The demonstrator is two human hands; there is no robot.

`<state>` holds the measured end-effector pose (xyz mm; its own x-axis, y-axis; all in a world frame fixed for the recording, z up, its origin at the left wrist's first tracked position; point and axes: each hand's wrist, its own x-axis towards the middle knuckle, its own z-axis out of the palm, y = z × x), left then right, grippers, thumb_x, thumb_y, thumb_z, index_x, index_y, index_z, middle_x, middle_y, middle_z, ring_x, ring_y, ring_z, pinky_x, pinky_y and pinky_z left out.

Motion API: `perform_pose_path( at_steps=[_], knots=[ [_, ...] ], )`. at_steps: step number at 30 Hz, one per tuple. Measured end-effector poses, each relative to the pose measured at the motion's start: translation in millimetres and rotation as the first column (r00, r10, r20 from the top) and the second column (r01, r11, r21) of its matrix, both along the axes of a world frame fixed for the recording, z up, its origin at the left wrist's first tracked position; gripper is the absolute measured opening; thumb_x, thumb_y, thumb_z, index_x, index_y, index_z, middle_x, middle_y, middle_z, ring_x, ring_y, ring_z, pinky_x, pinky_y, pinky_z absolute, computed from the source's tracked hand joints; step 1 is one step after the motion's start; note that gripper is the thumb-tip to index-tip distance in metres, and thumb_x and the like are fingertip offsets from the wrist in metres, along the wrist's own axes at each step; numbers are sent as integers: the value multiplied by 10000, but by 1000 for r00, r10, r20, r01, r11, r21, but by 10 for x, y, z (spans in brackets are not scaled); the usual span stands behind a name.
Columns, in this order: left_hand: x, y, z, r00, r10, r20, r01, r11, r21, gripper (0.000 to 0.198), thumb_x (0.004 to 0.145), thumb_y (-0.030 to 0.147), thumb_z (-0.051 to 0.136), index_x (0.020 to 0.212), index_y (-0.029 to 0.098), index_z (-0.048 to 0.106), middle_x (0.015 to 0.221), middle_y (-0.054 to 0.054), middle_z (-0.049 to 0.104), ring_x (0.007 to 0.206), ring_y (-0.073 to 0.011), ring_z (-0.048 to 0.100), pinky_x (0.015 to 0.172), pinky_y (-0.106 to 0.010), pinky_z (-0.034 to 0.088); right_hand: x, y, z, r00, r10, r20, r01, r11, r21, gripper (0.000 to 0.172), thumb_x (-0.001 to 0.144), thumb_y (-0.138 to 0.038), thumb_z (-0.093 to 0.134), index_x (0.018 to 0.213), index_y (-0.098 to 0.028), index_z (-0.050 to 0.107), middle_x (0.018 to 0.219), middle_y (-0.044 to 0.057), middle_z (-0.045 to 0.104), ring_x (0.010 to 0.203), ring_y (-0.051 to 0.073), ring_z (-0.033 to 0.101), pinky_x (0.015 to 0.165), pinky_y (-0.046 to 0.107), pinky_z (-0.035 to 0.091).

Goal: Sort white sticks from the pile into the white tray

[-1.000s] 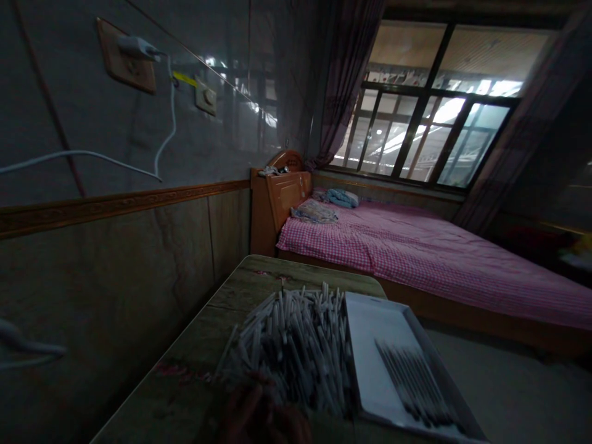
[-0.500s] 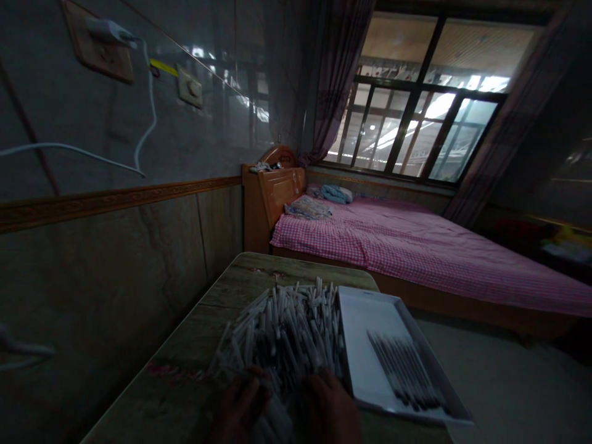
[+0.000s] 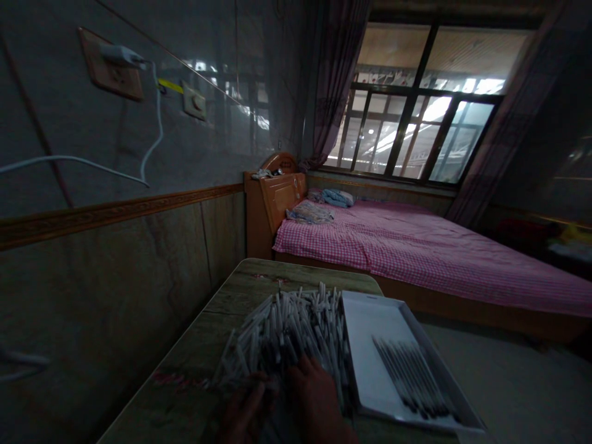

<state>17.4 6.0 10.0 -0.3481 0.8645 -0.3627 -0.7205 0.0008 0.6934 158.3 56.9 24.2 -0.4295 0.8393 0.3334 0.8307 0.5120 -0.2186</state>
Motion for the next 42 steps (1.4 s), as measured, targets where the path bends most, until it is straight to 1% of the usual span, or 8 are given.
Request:
perform_pose_path(
  at_steps=[3,6,9,11,21,33,39,42],
  knots=[
    [-4,17,-47,1000,1,7,-1,999,-33,420,409,272,989,752,206,755,715,-1,803,673,-198,763,570,-236,575,94,-77,-38,934,5,-356,-68,984,-166,251,852,-81,567,934,-228,753,900,72,751,834,247,709,689,322,510],
    [-26,36,-112,1000,-10,15,11,997,-70,432,393,235,983,756,196,752,726,-22,809,686,-215,769,590,-253,581,144,-144,-167,650,-164,-742,-242,881,-406,195,852,-242,600,953,-207,764,853,53,754,814,231,703,717,322,517],
    [-31,33,-114,999,-38,-5,38,998,-57,446,389,329,989,739,195,748,704,-32,801,666,-227,761,580,-276,573,109,-180,-309,353,-418,-837,-418,730,-540,264,744,-408,733,884,-188,768,709,22,718,638,197,657,548,274,484],
    [-28,18,-75,994,-100,-36,98,994,-48,473,390,415,982,738,192,752,687,-47,796,636,-241,747,567,-307,568,58,-195,-343,266,-492,-829,-498,666,-555,342,679,-456,801,882,-183,767,695,16,714,585,176,632,485,253,460],
    [-55,4,-22,985,-150,-87,149,989,-23,473,406,445,975,754,197,772,749,-68,814,731,-283,758,666,-354,582,-75,-245,-228,215,-518,-828,-484,680,-551,440,587,-519,872,846,-174,783,739,47,754,598,181,668,538,286,529],
    [-17,13,102,983,-140,-119,141,990,-1,450,349,468,975,658,221,760,624,-38,775,576,-237,698,571,-340,567,-34,-200,-427,187,-399,-898,-539,722,-433,310,738,-460,811,901,-200,772,724,4,711,611,150,613,538,239,472],
    [-16,-12,146,982,-153,-107,151,988,-20,473,330,450,983,681,218,767,674,-43,795,664,-261,736,618,-341,582,-50,-255,-263,294,-234,-927,-505,786,-358,228,827,-310,681,1018,-215,761,882,32,756,839,215,692,736,292,519],
    [-11,-28,118,983,-159,-92,158,987,-15,466,353,460,981,688,214,770,667,-47,792,648,-241,730,613,-322,575,-36,-258,-265,351,-207,-913,-469,805,-363,162,825,-260,647,952,-209,733,840,21,732,788,202,670,693,274,500]
  ],
)
